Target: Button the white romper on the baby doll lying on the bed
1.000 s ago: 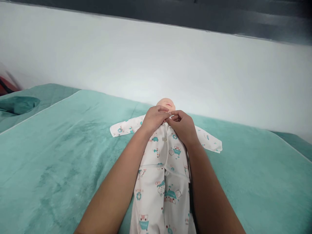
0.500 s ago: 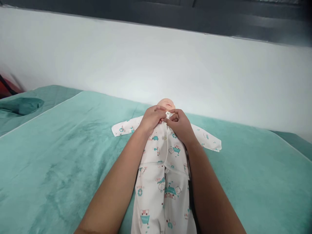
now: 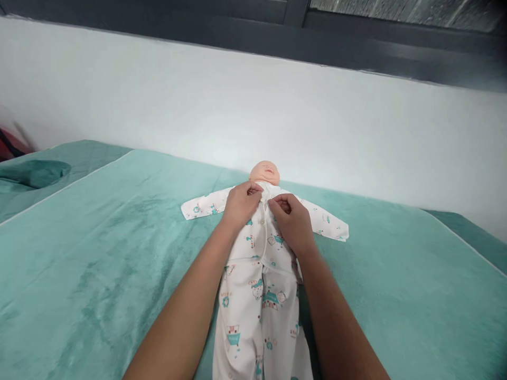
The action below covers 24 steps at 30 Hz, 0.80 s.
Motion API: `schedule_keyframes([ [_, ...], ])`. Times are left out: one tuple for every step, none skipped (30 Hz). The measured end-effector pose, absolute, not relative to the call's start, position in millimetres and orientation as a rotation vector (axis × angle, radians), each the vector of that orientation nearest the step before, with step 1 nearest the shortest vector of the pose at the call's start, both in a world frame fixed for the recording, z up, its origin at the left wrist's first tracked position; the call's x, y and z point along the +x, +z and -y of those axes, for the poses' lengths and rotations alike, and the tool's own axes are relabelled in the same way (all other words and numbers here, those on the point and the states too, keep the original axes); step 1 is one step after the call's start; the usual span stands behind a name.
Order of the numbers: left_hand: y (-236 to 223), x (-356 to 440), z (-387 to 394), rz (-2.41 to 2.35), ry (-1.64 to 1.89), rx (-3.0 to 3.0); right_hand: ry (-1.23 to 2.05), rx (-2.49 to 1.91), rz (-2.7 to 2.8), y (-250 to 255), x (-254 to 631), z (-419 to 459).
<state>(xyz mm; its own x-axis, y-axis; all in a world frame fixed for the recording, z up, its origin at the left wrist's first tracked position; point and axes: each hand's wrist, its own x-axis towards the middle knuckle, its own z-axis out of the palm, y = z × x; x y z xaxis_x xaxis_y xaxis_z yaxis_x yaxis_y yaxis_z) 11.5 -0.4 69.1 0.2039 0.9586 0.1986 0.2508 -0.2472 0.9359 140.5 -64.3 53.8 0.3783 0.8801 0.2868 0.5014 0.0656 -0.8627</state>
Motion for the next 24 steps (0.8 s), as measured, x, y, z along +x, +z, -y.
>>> schedule_keyframes([
  [69, 6, 5, -1.132, 1.069, 1.669, 0.411, -1.656, 1.309, 57, 138, 65],
  [70, 1, 9, -1.098, 1.044, 1.673, 0.362, -1.73, 1.345, 60, 135, 66],
  [71, -4, 13, -1.061, 1.016, 1.673, 0.306, -1.8, 1.377, 63, 132, 66],
  [72, -8, 15, -1.027, 0.99, 1.667, 0.251, -1.864, 1.407, 66, 129, 66],
  [73, -11, 17, -0.999, 0.963, 1.656, 0.208, -1.92, 1.439, 69, 126, 66],
  [74, -13, 19, -0.976, 0.934, 1.64, 0.18, -1.969, 1.471, 72, 123, 67],
  [74, -15, 19, -0.955, 0.907, 1.621, 0.166, -2.008, 1.502, 74, 120, 69],
  [74, -15, 19, -0.941, 0.883, 1.603, 0.165, -2.037, 1.53, 77, 118, 70],
  [75, -16, 19, -0.929, 0.862, 1.592, 0.168, -2.06, 1.552, 79, 116, 72],
  [75, -16, 18, -0.923, 0.851, 1.587, 0.173, -2.075, 1.57, 81, 115, 74],
  [74, -16, 18, -0.923, 0.848, 1.591, 0.171, -2.081, 1.583, 82, 115, 75],
  [74, -16, 18, -0.927, 0.852, 1.601, 0.167, -2.077, 1.594, 82, 116, 76],
  [74, -16, 17, -0.934, 0.859, 1.616, 0.164, -2.062, 1.6, 81, 117, 76],
  [74, -15, 17, -0.939, 0.867, 1.631, 0.172, -2.033, 1.597, 80, 118, 76],
  [74, -15, 18, -0.94, 0.875, 1.642, 0.189, -1.989, 1.579, 78, 121, 76],
  [74, -15, 18, -0.937, 0.883, 1.648, 0.215, -1.933, 1.546, 75, 123, 75],
  [74, -14, 18, -0.93, 0.894, 1.649, 0.25, -1.869, 1.496, 72, 125, 75],
  [74, -13, 19, -0.921, 0.91, 1.647, 0.294, -1.802, 1.433, 69, 128, 75],
  [74, -12, 19, -0.914, 0.929, 1.644, 0.343, -1.738, 1.368, 65, 130, 75],
  [74, -10, 19, -0.908, 0.946, 1.641, 0.395, -1.681, 1.308, 62, 131, 76],
  [74, -9, 19, -0.903, 0.96, 1.638, 0.444, -1.633, 1.259, 60, 133, 77],
  [73, -8, 19, -0.897, 0.969, 1.635, 0.49, -1.594, 1.222, 57, 134, 79],
  [73, -7, 19, -0.889, 0.972, 1.633, 0.525, -1.564, 1.195, 56, 134, 80],
  [73, -7, 19, -0.878, 0.969, 1.631, 0.55, -1.543, 1.177, 54, 135, 82],
])
